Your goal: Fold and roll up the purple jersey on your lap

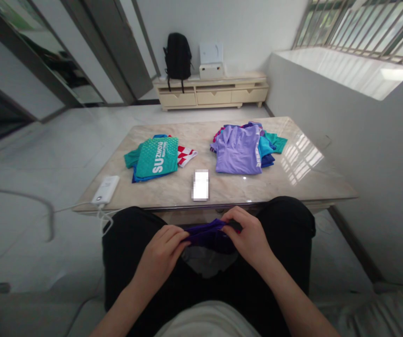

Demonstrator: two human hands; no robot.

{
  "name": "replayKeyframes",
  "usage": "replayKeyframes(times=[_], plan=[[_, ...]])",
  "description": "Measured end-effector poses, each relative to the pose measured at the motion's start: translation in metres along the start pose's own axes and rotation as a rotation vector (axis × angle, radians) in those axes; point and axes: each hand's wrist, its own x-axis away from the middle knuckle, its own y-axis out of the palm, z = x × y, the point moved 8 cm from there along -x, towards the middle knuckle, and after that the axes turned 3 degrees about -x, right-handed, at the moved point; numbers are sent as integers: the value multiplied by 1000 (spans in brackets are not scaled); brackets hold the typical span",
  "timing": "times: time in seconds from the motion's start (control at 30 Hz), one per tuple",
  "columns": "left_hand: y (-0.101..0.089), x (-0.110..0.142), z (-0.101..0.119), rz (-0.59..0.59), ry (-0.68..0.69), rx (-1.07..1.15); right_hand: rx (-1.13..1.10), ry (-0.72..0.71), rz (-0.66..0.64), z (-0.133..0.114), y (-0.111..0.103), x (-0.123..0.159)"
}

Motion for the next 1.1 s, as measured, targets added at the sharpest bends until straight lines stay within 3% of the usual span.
replayKeyframes(times=[0.23, 0.5, 0.9, 1.1], plan=[[7, 0, 1, -90, -86, -87, 7, -11, -29, 2, 7, 3], [5, 0, -3, -76, -98, 169, -21, 29, -12, 8, 7, 1], [10, 4, -14, -88, -174, 195, -50, 54, -48, 15, 17, 2], [20, 7, -19, -166, -189, 87, -57, 42, -77, 13, 28, 8]])
